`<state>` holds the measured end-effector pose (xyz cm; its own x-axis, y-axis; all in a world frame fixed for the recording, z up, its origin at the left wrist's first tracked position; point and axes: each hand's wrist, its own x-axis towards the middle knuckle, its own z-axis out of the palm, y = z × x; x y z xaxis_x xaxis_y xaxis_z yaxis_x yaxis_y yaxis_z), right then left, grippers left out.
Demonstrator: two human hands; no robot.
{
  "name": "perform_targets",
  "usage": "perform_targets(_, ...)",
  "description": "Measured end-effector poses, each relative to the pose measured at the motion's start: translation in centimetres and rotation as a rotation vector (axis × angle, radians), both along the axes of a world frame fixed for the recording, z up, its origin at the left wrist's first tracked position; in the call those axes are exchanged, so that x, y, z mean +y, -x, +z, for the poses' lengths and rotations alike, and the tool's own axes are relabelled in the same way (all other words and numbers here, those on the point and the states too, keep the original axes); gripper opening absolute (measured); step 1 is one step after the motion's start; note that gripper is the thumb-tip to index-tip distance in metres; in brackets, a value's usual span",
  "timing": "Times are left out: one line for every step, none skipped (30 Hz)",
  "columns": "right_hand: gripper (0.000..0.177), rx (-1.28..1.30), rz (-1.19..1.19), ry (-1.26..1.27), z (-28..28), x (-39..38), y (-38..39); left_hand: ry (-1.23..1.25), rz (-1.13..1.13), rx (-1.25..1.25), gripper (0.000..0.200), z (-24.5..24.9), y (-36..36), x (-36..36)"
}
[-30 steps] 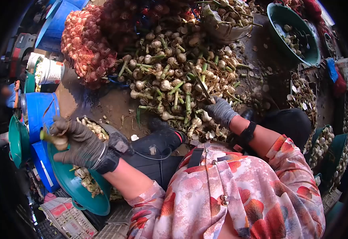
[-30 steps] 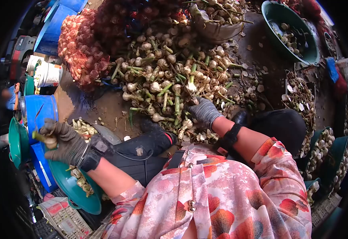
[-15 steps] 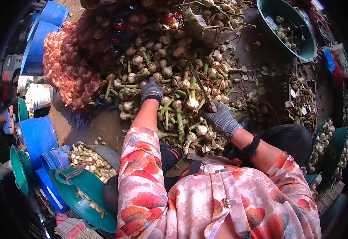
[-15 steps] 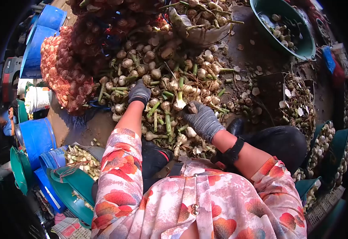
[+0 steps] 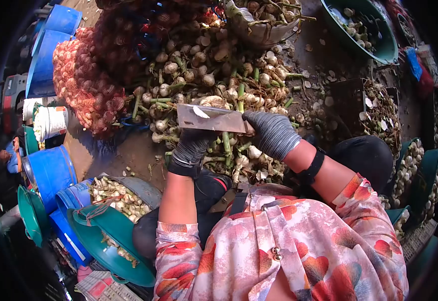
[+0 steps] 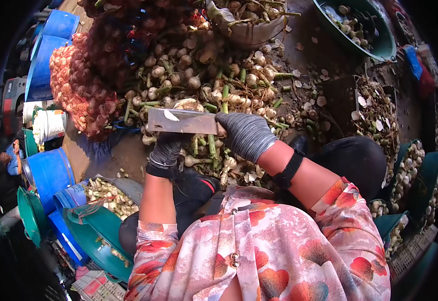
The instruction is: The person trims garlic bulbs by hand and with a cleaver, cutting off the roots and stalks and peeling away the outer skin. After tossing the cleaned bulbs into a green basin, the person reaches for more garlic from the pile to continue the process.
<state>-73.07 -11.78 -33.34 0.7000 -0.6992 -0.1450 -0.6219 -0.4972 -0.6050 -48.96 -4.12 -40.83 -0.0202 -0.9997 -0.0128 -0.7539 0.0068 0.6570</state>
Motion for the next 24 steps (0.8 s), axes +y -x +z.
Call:
perform_targets(0.029,0.000,0.038,0.027,0.2,0.5,0.0,-0.029,0.076,0.295,0.044,0.2,0.5,1.4)
perform_targets(0.028,-0.002,0.080,0.053,0.5,1.0,0.0,-0.038,0.158,0.565,0.046,0.4,1.0,2.8)
perform_targets(0.026,0.027,0.106,0.046,1.1,1.4,-0.1,0.010,0.174,0.529,0.048,0.2,1.0,3.4)
perform_targets(0.025,0.056,0.132,0.040,1.8,1.8,-0.1,0.058,0.191,0.490,0.050,0.0,1.1,3.9)
perform_targets(0.023,0.086,0.157,0.031,2.3,2.2,-0.1,0.104,0.209,0.450,0.052,0.2,1.2,4.3)
perform_targets(0.019,0.094,0.201,0.053,2.5,2.5,0.0,0.146,0.242,0.487,0.051,0.6,1.3,4.9)
perform_targets(0.019,0.071,0.216,0.046,2.9,3.0,0.0,0.164,0.253,0.497,0.051,0.9,1.4,5.4)
perform_targets(0.019,0.050,0.229,0.040,3.3,3.3,0.1,0.176,0.259,0.510,0.051,1.4,1.7,5.8)
perform_targets(0.019,0.031,0.241,0.034,3.6,3.7,0.3,0.181,0.264,0.522,0.051,1.8,2.0,6.1)
perform_targets(0.019,0.047,0.241,0.032,3.5,3.9,0.3,0.187,0.266,0.532,0.051,2.1,2.3,6.5)
perform_targets(0.019,0.042,0.247,0.037,3.7,4.0,0.4,0.188,0.267,0.538,0.051,2.4,2.5,6.8)
perform_targets(0.019,0.037,0.251,0.043,4.1,4.1,0.6,0.194,0.264,0.539,0.050,2.5,2.8,7.0)
perform_targets(0.019,0.033,0.255,0.047,4.3,4.3,0.7,0.191,0.262,0.540,0.050,2.7,3.0,7.2)
perform_targets(0.020,0.022,0.261,0.035,4.3,4.6,0.9,0.193,0.257,0.539,0.050,2.8,3.2,7.5)
perform_targets(0.020,0.010,0.266,0.024,4.2,4.7,1.1,0.195,0.253,0.534,0.050,2.9,3.5,7.6)
perform_targets(0.021,-0.002,0.270,0.014,4.1,4.9,1.2,0.194,0.245,0.531,0.050,2.9,3.7,7.8)
perform_targets(0.021,0.003,0.267,0.010,3.9,5.0,1.3,0.189,0.242,0.526,0.049,2.9,3.8,7.9)
perform_targets(0.021,0.008,0.264,0.006,3.7,5.2,1.4,0.186,0.234,0.516,0.049,2.8,4.0,8.0)
perform_targets(0.021,0.013,0.260,0.000,3.4,5.3,1.4,0.179,0.229,0.504,0.049,2.8,4.1,8.1)
perform_targets(0.022,0.034,0.263,-0.011,3.2,5.4,1.5,0.176,0.218,0.488,0.049,2.6,4.2,8.2)
perform_targets(0.023,0.054,0.265,-0.021,2.9,5.4,1.5,0.168,0.205,0.463,0.049,2.4,4.4,8.2)
perform_targets(0.024,0.074,0.266,-0.032,2.5,5.3,1.6,0.162,0.189,0.431,0.049,2.0,4.5,8.2)
perform_targets(0.025,0.097,0.253,-0.035,2.1,5.2,1.8,0.155,0.169,0.394,0.048,1.6,4.7,8.2)
perform_targets(0.026,0.120,0.241,-0.037,1.5,5.0,1.9,0.150,0.150,0.347,0.048,1.2,4.9,8.3)
